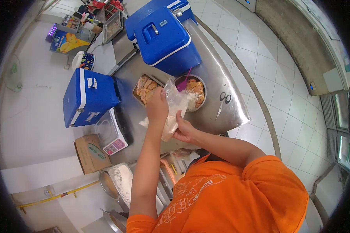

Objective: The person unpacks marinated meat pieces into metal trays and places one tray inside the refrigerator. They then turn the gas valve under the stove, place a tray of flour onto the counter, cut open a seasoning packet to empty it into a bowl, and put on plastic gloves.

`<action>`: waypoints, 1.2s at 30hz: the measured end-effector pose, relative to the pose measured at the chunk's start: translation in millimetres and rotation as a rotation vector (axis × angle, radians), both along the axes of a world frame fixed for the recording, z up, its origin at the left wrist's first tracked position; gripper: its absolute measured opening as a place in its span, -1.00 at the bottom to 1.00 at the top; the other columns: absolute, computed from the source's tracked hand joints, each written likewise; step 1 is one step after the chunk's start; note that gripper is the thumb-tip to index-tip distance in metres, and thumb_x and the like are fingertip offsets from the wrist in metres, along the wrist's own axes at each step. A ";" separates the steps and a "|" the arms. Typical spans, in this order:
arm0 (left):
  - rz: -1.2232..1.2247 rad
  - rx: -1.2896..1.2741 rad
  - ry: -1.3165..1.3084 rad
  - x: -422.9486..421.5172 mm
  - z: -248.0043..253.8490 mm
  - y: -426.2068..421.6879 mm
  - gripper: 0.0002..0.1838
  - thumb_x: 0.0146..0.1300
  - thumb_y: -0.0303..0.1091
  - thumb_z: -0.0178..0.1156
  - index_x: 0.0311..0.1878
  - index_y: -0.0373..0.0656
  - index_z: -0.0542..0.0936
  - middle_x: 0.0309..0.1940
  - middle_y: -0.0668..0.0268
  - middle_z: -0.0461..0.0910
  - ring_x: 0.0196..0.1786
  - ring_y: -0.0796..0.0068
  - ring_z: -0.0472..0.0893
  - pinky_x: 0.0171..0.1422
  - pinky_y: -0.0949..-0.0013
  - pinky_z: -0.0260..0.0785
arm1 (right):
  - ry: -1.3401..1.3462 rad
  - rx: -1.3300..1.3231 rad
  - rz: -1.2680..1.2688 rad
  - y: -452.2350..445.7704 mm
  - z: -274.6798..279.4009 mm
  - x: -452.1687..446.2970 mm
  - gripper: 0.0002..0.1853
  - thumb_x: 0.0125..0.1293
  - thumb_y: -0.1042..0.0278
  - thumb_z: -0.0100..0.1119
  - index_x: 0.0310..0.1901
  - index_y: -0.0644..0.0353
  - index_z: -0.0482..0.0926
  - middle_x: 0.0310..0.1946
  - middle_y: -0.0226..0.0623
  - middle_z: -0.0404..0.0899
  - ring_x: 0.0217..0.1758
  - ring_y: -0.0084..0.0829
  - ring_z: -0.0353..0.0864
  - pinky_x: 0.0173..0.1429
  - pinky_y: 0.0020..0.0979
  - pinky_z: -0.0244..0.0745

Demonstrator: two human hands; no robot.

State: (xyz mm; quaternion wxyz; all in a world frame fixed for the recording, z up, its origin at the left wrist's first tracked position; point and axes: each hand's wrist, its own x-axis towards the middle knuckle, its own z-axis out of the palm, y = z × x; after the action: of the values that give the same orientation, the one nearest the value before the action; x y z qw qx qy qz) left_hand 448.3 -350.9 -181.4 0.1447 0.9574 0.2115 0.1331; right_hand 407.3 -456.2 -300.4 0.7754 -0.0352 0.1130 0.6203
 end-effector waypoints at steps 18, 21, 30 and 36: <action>0.050 0.000 -0.025 -1.8 8.2 -0.7 -0.82 0.47 -0.25 0.10 -0.07 -0.09 0.63 -0.24 0.04 0.70 -0.14 -0.15 0.67 -0.08 -0.08 0.46 | -0.096 -0.085 0.080 6.6 2.9 12.6 -0.19 0.55 -0.44 -0.48 0.43 0.10 0.31 0.33 -0.24 0.51 0.35 -0.21 0.55 0.40 0.00 0.49; 0.059 0.011 -0.012 -2.0 8.4 0.9 -0.83 0.46 -0.25 0.11 -0.08 -0.08 0.63 -0.25 0.03 0.70 -0.15 -0.15 0.66 -0.10 -0.09 0.45 | -0.111 -0.054 0.106 3.7 7.1 10.4 -0.17 0.53 -0.47 -0.51 0.45 0.08 0.29 0.36 -0.24 0.49 0.39 -0.19 0.53 0.41 0.01 0.49; 0.056 0.068 0.019 2.2 2.7 1.9 -0.84 0.45 -0.27 0.12 -0.10 -0.08 0.63 -0.28 0.03 0.70 -0.17 -0.15 0.67 -0.11 -0.09 0.45 | -0.064 0.016 0.094 -3.5 12.0 7.2 -0.10 0.44 -0.52 -0.51 0.49 0.07 0.24 0.44 -0.26 0.38 0.49 -0.24 0.42 0.50 -0.02 0.42; 0.073 0.034 -0.012 0.2 0.9 4.9 -0.84 0.45 -0.28 0.12 -0.08 -0.09 0.63 -0.27 0.03 0.71 -0.16 -0.15 0.67 -0.10 -0.09 0.46 | -0.149 -0.019 0.096 -0.8 0.7 8.4 -0.12 0.49 -0.49 -0.56 0.49 0.08 0.23 0.41 -0.23 0.42 0.45 -0.22 0.47 0.43 0.00 0.50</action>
State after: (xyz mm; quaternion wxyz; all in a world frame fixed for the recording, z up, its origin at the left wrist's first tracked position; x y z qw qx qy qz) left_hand 448.5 -346.0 -180.5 0.1246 0.9506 0.2432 0.1475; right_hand 415.7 -457.0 -299.7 0.7507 -0.0941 0.0592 0.6512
